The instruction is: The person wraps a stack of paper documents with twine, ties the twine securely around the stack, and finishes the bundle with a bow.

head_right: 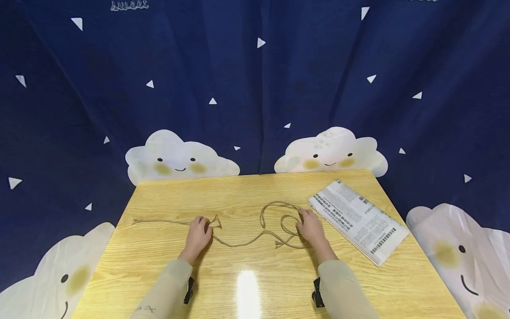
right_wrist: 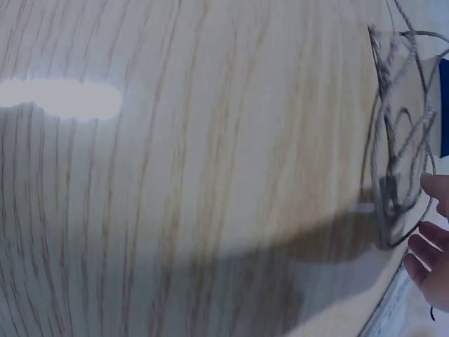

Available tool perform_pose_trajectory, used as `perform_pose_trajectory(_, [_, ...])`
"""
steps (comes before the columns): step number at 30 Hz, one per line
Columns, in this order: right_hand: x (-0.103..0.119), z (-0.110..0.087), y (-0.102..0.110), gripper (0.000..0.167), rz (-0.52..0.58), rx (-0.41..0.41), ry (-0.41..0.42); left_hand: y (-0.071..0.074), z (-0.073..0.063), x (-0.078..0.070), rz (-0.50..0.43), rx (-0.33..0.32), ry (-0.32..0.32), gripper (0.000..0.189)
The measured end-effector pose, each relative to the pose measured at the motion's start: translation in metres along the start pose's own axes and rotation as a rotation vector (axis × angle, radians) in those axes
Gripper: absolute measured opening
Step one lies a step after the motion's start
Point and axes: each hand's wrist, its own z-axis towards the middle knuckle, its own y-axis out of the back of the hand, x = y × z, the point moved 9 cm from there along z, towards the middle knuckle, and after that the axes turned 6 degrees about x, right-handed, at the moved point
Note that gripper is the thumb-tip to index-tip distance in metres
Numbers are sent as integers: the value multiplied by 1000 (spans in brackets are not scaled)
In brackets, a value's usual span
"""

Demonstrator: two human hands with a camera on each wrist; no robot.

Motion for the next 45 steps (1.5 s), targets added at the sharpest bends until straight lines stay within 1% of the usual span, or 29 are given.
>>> perform_pose_trajectory(3, [-3,2,-8,54,-12,27,-57,-4,0,-9,-36,66,-111,3])
perform_pose_trajectory(5, [-7,3,-12,52,-20,41,-101,-7,-1,-14,-70,122,-169,5])
perform_pose_trajectory(7, [-11,3,-14,47,-15,48,-143,-8,-3,-16,-93,167,-195,9])
perform_pose_trajectory(8, [-14,3,-16,43,-9,53,-162,-7,-4,-16,-85,171,-200,10])
perform_pose_trajectory(9, [-16,3,-16,35,5,59,-181,-6,-4,-15,-70,167,-200,10])
perform_pose_trajectory(11, [-19,2,-17,19,25,72,-205,-1,-4,-15,-10,120,-197,7])
perform_pose_trajectory(12, [-19,1,-18,11,41,86,-216,2,-4,-15,33,87,-183,5])
perform_pose_trajectory(13, [-20,1,-19,9,54,100,-226,6,-3,-16,85,40,-172,4])
perform_pose_trajectory(15, [-20,-1,-20,19,74,121,-237,13,-4,-24,164,-71,-188,9])
perform_pose_trajectory(16, [-20,-1,-21,22,91,128,-241,15,-5,-31,195,-123,-217,12])
perform_pose_trajectory(17, [-20,-1,-21,23,113,131,-250,17,-8,-41,214,-169,-264,14])
perform_pose_trajectory(18, [-20,-1,-19,21,137,123,-256,16,-11,-52,223,-199,-332,15])
perform_pose_trajectory(19, [-19,0,-17,16,160,107,-255,14,-16,-65,230,-211,-412,14])
perform_pose_trajectory(20, [-18,1,-14,11,188,94,-253,10,-21,-77,234,-204,-499,13])
perform_pose_trajectory(21, [-16,2,-10,11,212,80,-246,5,-27,-89,235,-178,-581,13])
perform_pose_trajectory(22, [-13,4,-6,18,253,69,-239,-2,-33,-99,232,-128,-654,14])
perform_pose_trajectory(23, [-10,6,0,25,269,55,-228,-10,-38,-108,231,-66,-710,16])
perform_pose_trajectory(24, [-7,8,4,30,294,49,-224,-18,-43,-114,232,15,-745,20])
perform_pose_trajectory(25, [-4,10,10,32,313,45,-221,-26,-48,-118,247,83,-761,23])
perform_pose_trajectory(27, [-2,13,19,33,373,40,-237,-39,-54,-121,270,208,-767,23])
perform_pose_trajectory(28, [-2,15,24,32,413,32,-251,-44,-56,-121,286,256,-760,21])
perform_pose_trajectory(30, [-3,17,36,31,470,-9,-278,-51,-58,-119,313,310,-738,13])
perform_pose_trajectory(32, [-6,19,49,30,521,-78,-287,-51,-58,-116,323,320,-719,7])
perform_pose_trajectory(35, [-10,21,69,30,548,-189,-275,-49,-55,-108,317,322,-696,5])
perform_pose_trajectory(38, [-16,22,78,32,559,-235,-260,-44,-54,-99,287,324,-694,5])
perform_pose_trajectory(39, [-18,21,78,32,566,-230,-256,-43,-54,-96,269,328,-694,8])
perform_pose_trajectory(41, [-22,20,73,32,563,-190,-249,-39,-54,-93,231,337,-698,12])
perform_pose_trajectory(43, [-28,18,63,30,544,-140,-242,-37,-54,-90,199,353,-696,14])
perform_pose_trajectory(45, [-33,14,50,28,509,-74,-235,-36,-54,-88,174,382,-681,15])
